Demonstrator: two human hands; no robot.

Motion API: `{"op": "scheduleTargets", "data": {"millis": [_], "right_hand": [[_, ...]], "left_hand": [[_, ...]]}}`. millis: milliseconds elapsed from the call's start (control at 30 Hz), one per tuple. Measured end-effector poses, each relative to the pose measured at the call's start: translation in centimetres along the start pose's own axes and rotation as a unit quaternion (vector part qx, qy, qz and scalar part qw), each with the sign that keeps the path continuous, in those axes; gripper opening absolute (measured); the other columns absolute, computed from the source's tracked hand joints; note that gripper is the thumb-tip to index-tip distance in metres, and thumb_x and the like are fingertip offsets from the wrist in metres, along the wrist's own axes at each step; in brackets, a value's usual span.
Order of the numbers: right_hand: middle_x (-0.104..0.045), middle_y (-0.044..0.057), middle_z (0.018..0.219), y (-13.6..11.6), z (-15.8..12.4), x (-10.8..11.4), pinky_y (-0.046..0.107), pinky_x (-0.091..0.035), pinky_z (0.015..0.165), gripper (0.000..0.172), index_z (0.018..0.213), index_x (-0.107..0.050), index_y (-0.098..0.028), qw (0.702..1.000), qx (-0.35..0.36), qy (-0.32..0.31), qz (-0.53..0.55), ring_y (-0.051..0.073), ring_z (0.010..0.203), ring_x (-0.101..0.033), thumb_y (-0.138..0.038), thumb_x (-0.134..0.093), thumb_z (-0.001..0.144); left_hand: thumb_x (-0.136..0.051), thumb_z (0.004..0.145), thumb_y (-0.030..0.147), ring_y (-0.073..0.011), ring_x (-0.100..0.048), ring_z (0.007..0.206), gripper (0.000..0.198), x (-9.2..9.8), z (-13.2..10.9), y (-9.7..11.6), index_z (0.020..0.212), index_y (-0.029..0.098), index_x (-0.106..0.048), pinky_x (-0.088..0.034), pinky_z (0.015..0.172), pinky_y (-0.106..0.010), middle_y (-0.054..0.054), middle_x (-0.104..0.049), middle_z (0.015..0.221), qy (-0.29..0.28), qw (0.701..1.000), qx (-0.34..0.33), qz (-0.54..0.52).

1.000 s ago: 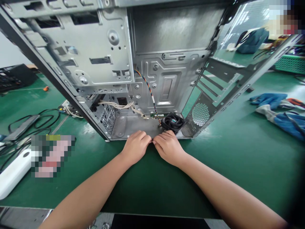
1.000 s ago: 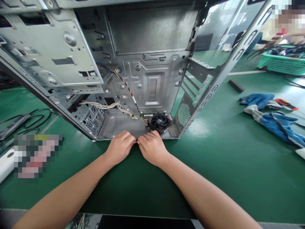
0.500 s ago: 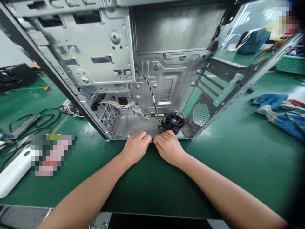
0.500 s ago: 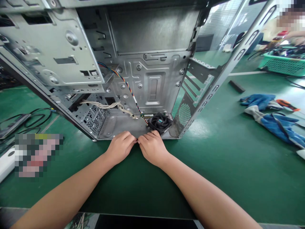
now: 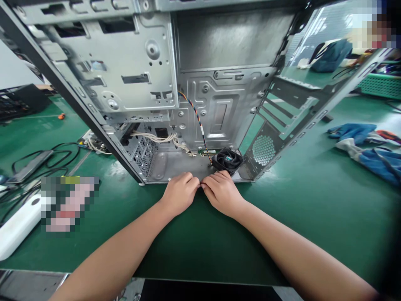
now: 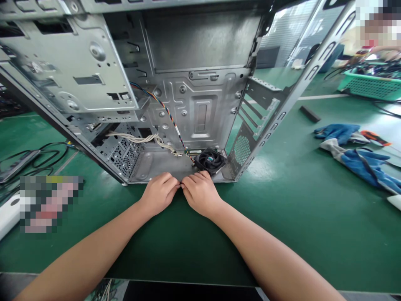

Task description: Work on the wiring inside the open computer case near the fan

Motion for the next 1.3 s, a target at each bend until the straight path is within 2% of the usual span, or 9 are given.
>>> {"op": "scheduleTargets", "data": {"millis": [600, 1067, 1300], "right_hand": [[-0.060, 0.003, 0.070, 0.1, -0.1, -0.3, 0.032, -0.029, 0.076, 0.024, 0.077, -0.058, -0.017, 1.000, 0.000, -0.009, -0.007, 0.016, 0.071, -0.051, -0.021, -0.042, 0.094], [-0.060, 0.003, 0.069, -0.1, -0.2, -0.4, 0.033, -0.028, 0.076, 0.022, 0.074, -0.057, -0.017, 1.000, 0.001, -0.011, -0.004, 0.016, 0.070, -0.051, -0.019, -0.043, 0.091], [-0.060, 0.003, 0.070, -0.2, 0.0, 0.0, 0.033, -0.029, 0.076, 0.022, 0.076, -0.058, -0.017, 1.000, 0.005, -0.009, 0.004, 0.016, 0.070, -0.051, -0.018, -0.042, 0.091]], "left_hand": [[-0.041, 0.098, 0.023, -0.0165, -0.050, 0.073, 0.024, -0.7, 0.1, 0.4, 0.078, 0.018, -0.054, -0.041, 0.067, -0.030, -0.002, -0.052, 0.077, -0.029, 0.999, -0.023, 0.027], [-0.042, 0.097, 0.022, -0.0153, -0.050, 0.073, 0.022, -0.6, -0.1, 0.3, 0.080, 0.018, -0.056, -0.040, 0.064, -0.026, -0.002, -0.052, 0.079, -0.011, 1.000, -0.015, 0.003], [-0.040, 0.097, 0.023, -0.0149, -0.051, 0.070, 0.024, 0.3, 0.0, 0.4, 0.080, 0.018, -0.056, -0.041, 0.063, -0.027, -0.002, -0.052, 0.075, 0.017, 0.999, -0.012, -0.028]]}}
Point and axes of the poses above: each hand's wrist, its own z-axis towards the middle knuckle, its own x-axis out of the back of the hand, y = z × x, the point moved 10 cm from there along z, towards the middle knuckle
